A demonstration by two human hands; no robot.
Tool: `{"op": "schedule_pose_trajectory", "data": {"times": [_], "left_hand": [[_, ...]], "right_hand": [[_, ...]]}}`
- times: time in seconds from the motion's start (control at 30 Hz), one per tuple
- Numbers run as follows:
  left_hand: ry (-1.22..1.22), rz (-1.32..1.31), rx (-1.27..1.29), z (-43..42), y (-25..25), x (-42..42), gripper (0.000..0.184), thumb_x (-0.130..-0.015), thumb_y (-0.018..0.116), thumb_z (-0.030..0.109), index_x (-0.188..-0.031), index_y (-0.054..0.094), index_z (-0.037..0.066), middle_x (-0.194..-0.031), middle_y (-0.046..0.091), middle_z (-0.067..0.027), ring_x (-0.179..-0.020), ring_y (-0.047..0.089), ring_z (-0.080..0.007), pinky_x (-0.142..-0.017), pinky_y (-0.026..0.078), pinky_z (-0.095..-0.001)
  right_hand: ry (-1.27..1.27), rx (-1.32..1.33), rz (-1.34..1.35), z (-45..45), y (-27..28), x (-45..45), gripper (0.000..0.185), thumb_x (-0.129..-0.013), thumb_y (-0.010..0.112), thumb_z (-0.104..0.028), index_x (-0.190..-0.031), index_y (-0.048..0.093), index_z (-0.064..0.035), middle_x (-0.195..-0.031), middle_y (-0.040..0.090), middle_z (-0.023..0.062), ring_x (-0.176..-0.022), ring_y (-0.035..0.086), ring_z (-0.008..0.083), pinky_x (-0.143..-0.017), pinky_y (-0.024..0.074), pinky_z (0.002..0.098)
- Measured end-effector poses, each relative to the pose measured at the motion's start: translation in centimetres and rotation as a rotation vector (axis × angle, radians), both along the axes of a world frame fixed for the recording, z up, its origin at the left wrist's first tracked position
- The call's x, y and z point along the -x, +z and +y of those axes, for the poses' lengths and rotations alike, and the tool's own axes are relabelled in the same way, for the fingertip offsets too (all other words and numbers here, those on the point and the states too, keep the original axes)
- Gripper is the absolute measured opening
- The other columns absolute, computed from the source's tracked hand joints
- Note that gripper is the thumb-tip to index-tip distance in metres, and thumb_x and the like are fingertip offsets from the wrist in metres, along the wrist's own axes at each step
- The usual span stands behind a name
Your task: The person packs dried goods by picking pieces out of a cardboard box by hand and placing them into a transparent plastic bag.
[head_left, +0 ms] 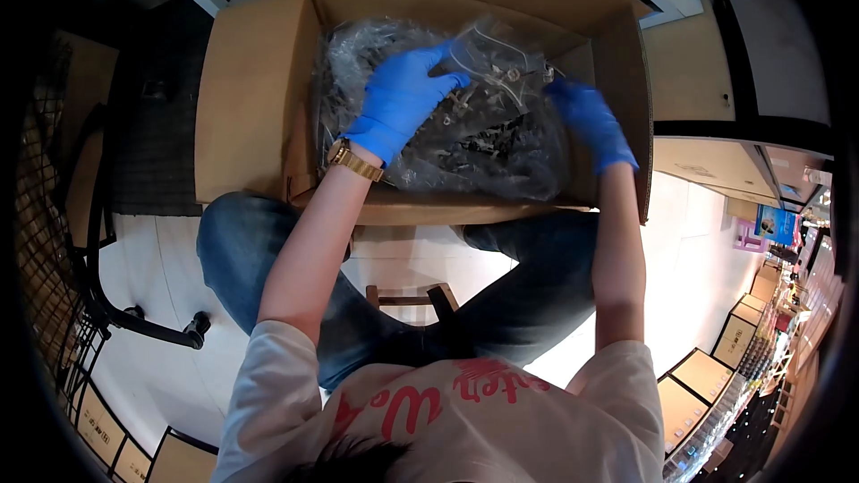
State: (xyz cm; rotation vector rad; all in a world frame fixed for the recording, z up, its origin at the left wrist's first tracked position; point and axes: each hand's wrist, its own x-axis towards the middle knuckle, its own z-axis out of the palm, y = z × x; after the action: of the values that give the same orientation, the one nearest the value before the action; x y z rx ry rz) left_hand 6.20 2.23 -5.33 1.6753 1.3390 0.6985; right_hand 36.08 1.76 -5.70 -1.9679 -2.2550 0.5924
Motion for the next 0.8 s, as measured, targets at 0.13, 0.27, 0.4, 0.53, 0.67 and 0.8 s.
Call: {"op": "schedule_pose_trajectory", "data": {"times": [0.13, 0.27, 0.4, 0.53, 0.67, 0.8], "left_hand": [[-0.012, -0.073, -0.032, 0.0, 0.3, 0.2, 0.044, -0.081, 0.071, 0.026, -0.122, 0.061, 0.016, -0.11, 0.066, -0.0137, -0.098, 0.064, -0.0211, -0.087, 0.047, -0.031], [-0.007, -0.103, -0.065, -0.1, -0.2, 0.1, 0.045, -0.081, 0.071, 0.024, -0.123, 0.06, 0.015, -0.11, 0.067, -0.014, -0.098, 0.064, -0.0194, -0.088, 0.046, -0.0306], [-0.009, -0.09, -0.015, 0.0, 0.4, 0.7, 0.045, -0.08, 0.071, 0.023, -0.124, 0.06, 0.015, -0.11, 0.067, -0.0133, -0.097, 0.064, -0.018, -0.088, 0.046, -0.0295], [-0.021, -0.098, -0.025, 0.2, 0.4, 0.4, 0.046, -0.08, 0.071, 0.022, -0.124, 0.06, 0.014, -0.109, 0.067, -0.0125, -0.094, 0.064, -0.0152, -0.087, 0.047, -0.029], [-0.019, -0.111, -0.071, 0.1, -0.3, 0.1, 0.046, -0.08, 0.071, 0.022, -0.124, 0.06, 0.014, -0.11, 0.067, -0.0132, -0.095, 0.064, -0.0157, -0.088, 0.047, -0.0295], [-0.038, -0.125, -0.023, 0.0, 0.1, -0.1, 0.046, -0.08, 0.071, 0.023, -0.124, 0.06, 0.015, -0.113, 0.065, -0.0131, -0.1, 0.064, -0.0176, -0.09, 0.046, -0.0294]], "right_hand": [[0.254, 0.393, -0.123, -0.9, -7.9, 3.0, 0.023, -0.081, 0.059, -0.014, -0.102, 0.067, -0.0075, -0.103, 0.064, 0.0184, -0.097, 0.061, 0.0351, -0.086, 0.0483, 0.04], [0.261, 0.345, -0.175, -3.8, -14.8, 4.0, 0.036, -0.078, 0.063, -0.016, -0.114, 0.061, -0.0102, -0.112, 0.061, 0.0178, -0.1, 0.06, 0.0353, -0.089, 0.0472, 0.0399], [0.39, 0.104, -0.262, -4.6, -25.8, -0.3, 0.048, -0.079, 0.064, -0.026, -0.123, 0.054, -0.0084, -0.118, 0.059, 0.0175, -0.102, 0.059, 0.0343, -0.09, 0.0465, 0.0414], [0.141, 0.405, 0.253, -3.1, -23.6, -1.2, 0.045, -0.083, 0.061, -0.034, -0.119, 0.057, -0.0071, -0.115, 0.06, 0.0178, -0.104, 0.059, 0.0316, -0.092, 0.0451, 0.0413], [0.352, 0.328, -0.069, -3.0, -24.2, -0.6, 0.04, -0.088, 0.047, -0.007, -0.124, 0.055, -0.0229, -0.128, 0.05, 0.0156, -0.113, 0.052, 0.0349, -0.098, 0.0419, 0.0421], [0.266, 0.308, -0.24, -4.1, -23.3, 1.6, 0.04, -0.089, 0.044, -0.007, -0.122, 0.057, -0.0269, -0.123, 0.052, 0.0143, -0.11, 0.054, 0.0328, -0.096, 0.0434, 0.0438]]}}
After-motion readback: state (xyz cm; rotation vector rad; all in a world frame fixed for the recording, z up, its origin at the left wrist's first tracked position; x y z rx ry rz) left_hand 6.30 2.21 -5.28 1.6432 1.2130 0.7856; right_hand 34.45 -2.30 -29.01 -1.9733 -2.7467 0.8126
